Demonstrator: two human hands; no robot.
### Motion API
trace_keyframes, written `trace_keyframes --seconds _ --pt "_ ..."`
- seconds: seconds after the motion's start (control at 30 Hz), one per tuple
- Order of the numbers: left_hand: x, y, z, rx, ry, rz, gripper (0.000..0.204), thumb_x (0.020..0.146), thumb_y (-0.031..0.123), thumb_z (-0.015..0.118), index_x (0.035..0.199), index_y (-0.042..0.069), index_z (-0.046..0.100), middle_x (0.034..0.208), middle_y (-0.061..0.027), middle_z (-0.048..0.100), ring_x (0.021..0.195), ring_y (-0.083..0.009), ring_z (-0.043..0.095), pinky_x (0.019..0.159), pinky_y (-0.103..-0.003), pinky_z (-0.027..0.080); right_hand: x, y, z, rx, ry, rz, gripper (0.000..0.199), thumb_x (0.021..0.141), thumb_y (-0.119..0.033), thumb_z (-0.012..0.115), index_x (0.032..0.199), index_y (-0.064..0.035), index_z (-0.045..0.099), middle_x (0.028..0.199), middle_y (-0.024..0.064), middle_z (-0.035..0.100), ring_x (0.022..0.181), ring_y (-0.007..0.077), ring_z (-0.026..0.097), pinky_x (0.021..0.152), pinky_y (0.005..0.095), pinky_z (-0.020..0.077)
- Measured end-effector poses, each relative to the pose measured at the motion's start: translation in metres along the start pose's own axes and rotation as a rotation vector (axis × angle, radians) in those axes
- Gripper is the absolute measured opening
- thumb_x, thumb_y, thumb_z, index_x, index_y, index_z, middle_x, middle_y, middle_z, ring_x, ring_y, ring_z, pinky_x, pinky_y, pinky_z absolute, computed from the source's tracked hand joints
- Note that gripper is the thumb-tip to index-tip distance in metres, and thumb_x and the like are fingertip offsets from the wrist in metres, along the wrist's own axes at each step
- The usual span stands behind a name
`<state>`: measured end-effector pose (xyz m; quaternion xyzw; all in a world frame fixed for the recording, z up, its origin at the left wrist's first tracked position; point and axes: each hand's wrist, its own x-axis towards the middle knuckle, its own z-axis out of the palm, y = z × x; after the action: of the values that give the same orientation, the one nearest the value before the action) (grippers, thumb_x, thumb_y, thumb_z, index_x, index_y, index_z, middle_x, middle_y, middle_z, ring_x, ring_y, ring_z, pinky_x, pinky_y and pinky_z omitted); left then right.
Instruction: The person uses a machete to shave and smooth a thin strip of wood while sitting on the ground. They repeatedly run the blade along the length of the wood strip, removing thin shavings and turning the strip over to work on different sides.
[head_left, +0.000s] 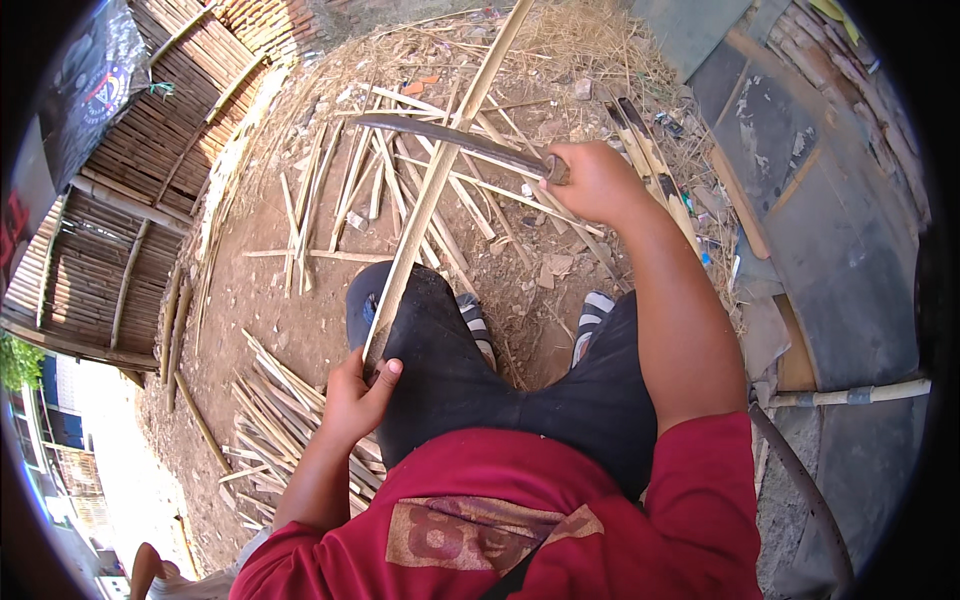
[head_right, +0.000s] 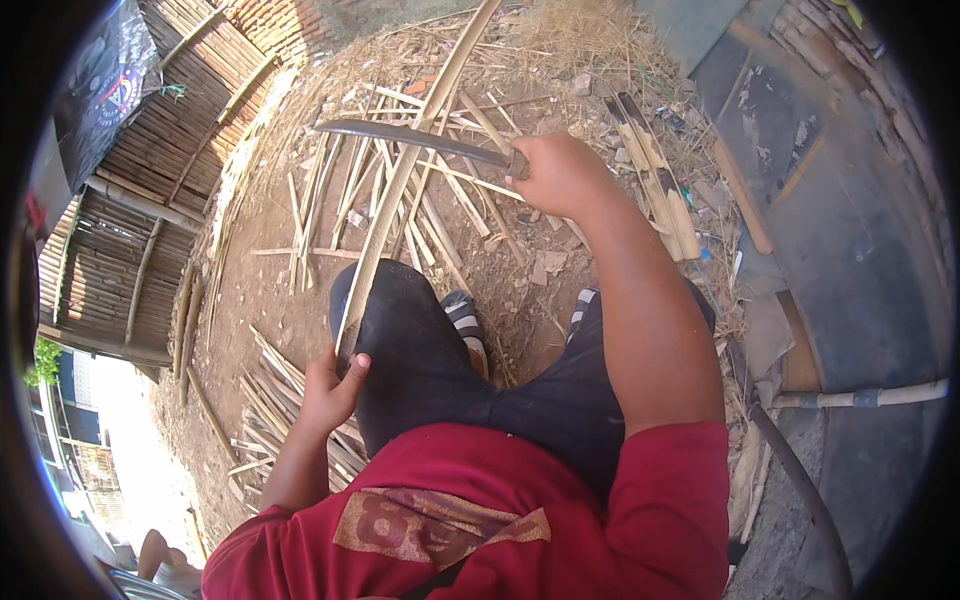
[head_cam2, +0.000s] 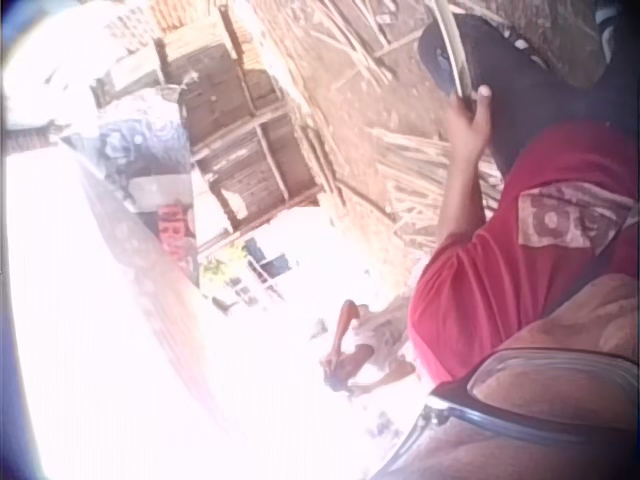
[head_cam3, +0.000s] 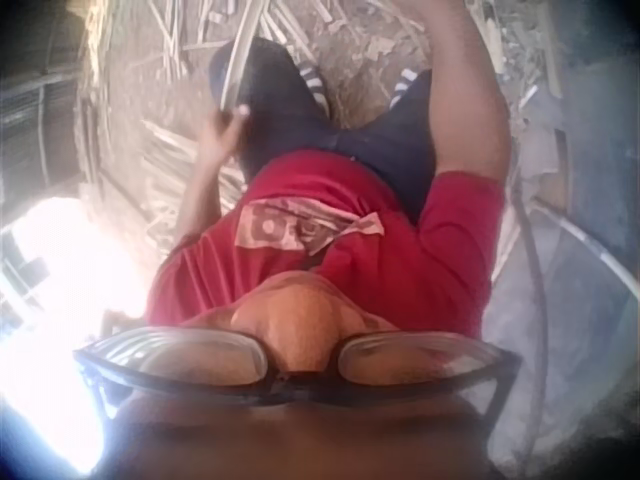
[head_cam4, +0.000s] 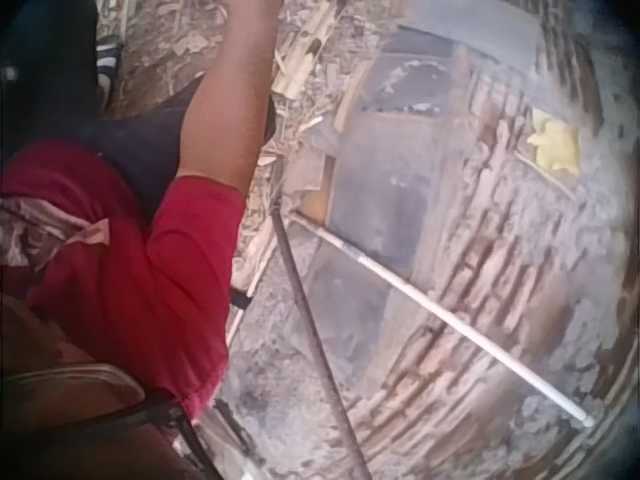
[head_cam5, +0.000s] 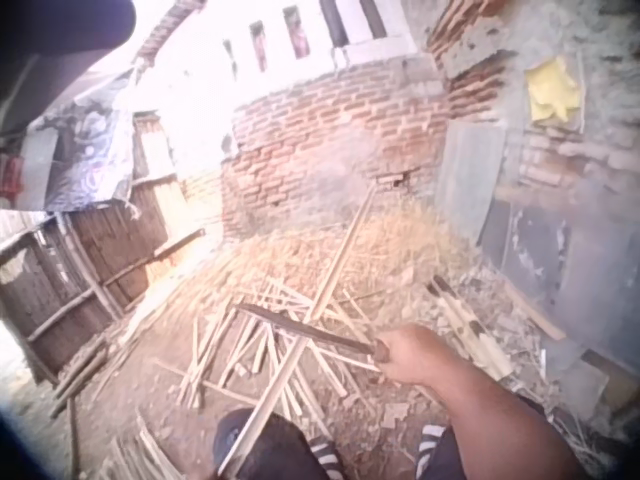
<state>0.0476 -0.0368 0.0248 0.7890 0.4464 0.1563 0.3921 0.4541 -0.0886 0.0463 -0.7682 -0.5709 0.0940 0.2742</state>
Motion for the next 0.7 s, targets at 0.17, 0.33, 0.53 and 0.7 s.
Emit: trace_keyframes --seconds 0.17,0.33,0.53,0.7 --pt "-0.005 -0.008 0.004 0.023 -0.012 -0.007 0.039 0.096 0.036 0.075 0.093 0.0 0.061 0.065 0.0024 0.052 0.063 -0.0068 0.046 0.057 -0.029 0.041 -0.017 -0.052 0.022 -0.138 -0.06 -0.249 0.017 0.079 -0.015 0.072 0.096 -0.0119 0.07 0.085 0.0154 0.072 0.085 0.0373 0.072 0.076 0.0506 0.056" --pt "-0.006 -0.013 0.001 0.17 -0.009 0.044 0.04 0.093 0.036 0.078 0.093 -0.001 0.061 0.064 0.0002 0.054 0.061 -0.0083 0.049 0.056 -0.03 0.042 0.001 -0.012 0.007 0.01 -0.017 -0.001 0.017 0.082 -0.02 0.073 0.095 -0.01 0.07 0.084 0.0166 0.072 0.087 0.0379 0.072 0.077 0.0485 0.0562" --pt "-0.01 -0.018 0.003 0.057 -0.038 -0.014 0.042 0.092 0.035 0.079 0.095 -0.003 0.062 0.065 -0.0026 0.056 0.062 -0.0089 0.051 0.057 -0.031 0.045 -0.011 -0.045 0.02 -0.077 -0.053 -0.151 0.024 0.085 -0.024 0.076 0.103 -0.0069 0.073 0.088 0.0185 0.073 0.084 0.0379 0.072 0.076 0.0463 0.0569" --pt "-0.012 -0.013 -0.003 0.221 0.04 0.064 0.044 0.09 0.037 0.08 0.095 -0.003 0.062 0.063 -0.0028 0.056 0.06 -0.0099 0.051 0.056 -0.032 0.045 0.0 -0.028 0.012 0.011 -0.064 -0.04 0.028 0.083 -0.021 0.075 0.108 -0.0083 0.072 0.087 0.0203 0.072 0.085 0.0409 0.071 0.076 0.0497 0.0564"
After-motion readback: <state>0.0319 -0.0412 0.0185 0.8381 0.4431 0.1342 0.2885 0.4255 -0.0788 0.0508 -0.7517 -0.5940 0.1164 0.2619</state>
